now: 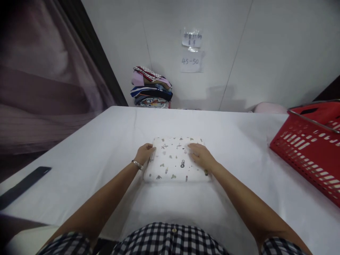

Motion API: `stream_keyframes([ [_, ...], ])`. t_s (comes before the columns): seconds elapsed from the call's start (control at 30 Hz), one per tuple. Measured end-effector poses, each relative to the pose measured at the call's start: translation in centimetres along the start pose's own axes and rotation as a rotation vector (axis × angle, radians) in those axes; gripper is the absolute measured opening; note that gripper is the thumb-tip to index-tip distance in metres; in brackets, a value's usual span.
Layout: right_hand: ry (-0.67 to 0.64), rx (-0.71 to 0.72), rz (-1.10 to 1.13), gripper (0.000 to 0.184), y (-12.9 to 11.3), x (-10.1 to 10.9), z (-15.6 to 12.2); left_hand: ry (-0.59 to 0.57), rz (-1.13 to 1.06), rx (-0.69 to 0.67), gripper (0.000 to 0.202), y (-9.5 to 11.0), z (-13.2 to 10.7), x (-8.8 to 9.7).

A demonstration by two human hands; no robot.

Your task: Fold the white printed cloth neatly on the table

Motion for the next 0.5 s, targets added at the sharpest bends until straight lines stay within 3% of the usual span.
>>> stream_keyframes([
  [0.13,-0.062,0.042,-0.045,0.034,-0.2,-0.7,0.3,-0.015,0.167,-0.022,0.027,0.5,1.4,-0.5],
  [0.3,-0.033,0.069,-0.147,0.033,0.3,-1.3,0.6,0.046,0.362,-0.06,0.015,1.8,2.3,-0.6],
  [0.5,-0.012,0.106,-0.159,0.032,1.1,-2.0,0.3,0.019,0.447,-0.001,0.016,0.7,3.2,-1.1],
])
Point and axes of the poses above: each hand's wrist, its own z-axis towards the middle knuckle, its own x-axis out of the back of the hand, y = z × x, the point moved 7 cm from there along z, towards the middle knuckle, and after that the axes turned 1 degree about y, right-handed, at the moved point
